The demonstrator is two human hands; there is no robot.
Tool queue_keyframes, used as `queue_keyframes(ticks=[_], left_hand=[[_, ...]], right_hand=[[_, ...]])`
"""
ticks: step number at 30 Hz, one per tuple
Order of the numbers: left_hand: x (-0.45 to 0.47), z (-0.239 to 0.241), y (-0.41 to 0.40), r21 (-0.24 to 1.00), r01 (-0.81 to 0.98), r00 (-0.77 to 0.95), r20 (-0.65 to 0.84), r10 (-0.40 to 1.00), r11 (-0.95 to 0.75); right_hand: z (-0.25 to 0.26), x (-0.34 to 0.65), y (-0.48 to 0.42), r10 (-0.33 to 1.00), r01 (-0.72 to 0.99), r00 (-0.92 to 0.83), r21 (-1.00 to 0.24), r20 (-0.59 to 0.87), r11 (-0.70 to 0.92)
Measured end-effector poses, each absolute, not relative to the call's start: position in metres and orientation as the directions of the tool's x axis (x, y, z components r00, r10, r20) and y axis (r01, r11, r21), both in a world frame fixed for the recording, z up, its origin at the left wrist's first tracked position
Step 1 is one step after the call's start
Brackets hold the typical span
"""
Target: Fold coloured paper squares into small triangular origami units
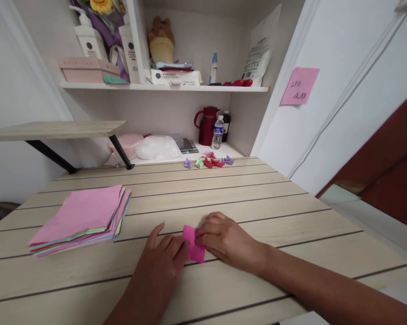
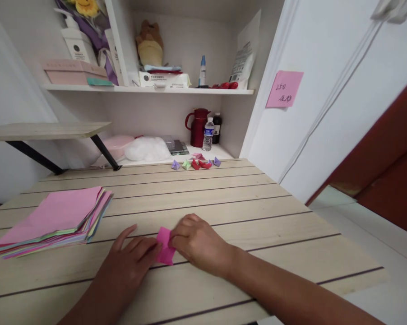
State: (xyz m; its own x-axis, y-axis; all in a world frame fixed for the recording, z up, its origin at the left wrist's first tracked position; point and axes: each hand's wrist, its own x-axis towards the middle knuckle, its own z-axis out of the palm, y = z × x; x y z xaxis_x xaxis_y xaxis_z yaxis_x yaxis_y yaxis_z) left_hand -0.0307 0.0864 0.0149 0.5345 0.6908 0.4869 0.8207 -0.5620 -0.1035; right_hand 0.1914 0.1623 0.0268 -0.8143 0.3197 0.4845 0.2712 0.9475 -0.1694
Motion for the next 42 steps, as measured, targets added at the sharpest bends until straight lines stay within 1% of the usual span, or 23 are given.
queue_keyframes(ticks=[4,9,12,17,21,27,32,36,40,42], left_hand=[[-0.037,0.004,0.077,0.02,0.878,0.414,0.467,0.781,-0.478],[-0.038,0.002,0.075,0.141,0.896,0.354,0.344,0.87,-0.421],[-0.035,0.009,0.075,0.201,0.901,0.316,0.306,0.898,-0.385],[-0.031,0.016,0.076,0.284,0.895,0.25,0.317,0.915,-0.343],[-0.027,0.015,0.08,0.3,0.906,0.2,0.319,0.926,-0.299],[-0.017,0.016,0.085,0.295,0.928,0.135,0.304,0.943,-0.228],[-0.02,0.013,0.086,0.29,0.926,0.146,0.316,0.938,-0.242],[-0.022,0.009,0.087,0.276,0.936,0.129,0.314,0.941,-0.22],[-0.022,0.003,0.087,0.267,0.939,0.101,0.389,0.916,-0.217],[-0.022,0.0,0.086,0.253,0.939,0.113,0.418,0.901,-0.235]], right_hand=[[0.024,0.197,0.154,0.416,0.312,-0.791,-0.289,0.449,0.905],[0.025,0.197,0.155,0.513,0.362,-0.766,-0.4,0.387,0.842],[0.027,0.195,0.154,0.548,0.375,-0.754,-0.448,0.361,0.811],[0.029,0.193,0.155,0.617,0.404,-0.707,-0.518,0.346,0.754],[0.029,0.191,0.162,0.665,0.43,-0.658,-0.548,0.353,0.717],[0.028,0.188,0.169,0.703,0.473,-0.638,-0.561,0.314,0.68],[0.026,0.186,0.17,0.729,0.521,-0.619,-0.542,0.293,0.66],[0.024,0.184,0.17,0.741,0.557,-0.604,-0.51,0.294,0.656],[0.023,0.182,0.169,0.742,0.577,-0.601,-0.481,0.298,0.66],[0.024,0.181,0.169,0.743,0.586,-0.604,-0.471,0.288,0.659]])
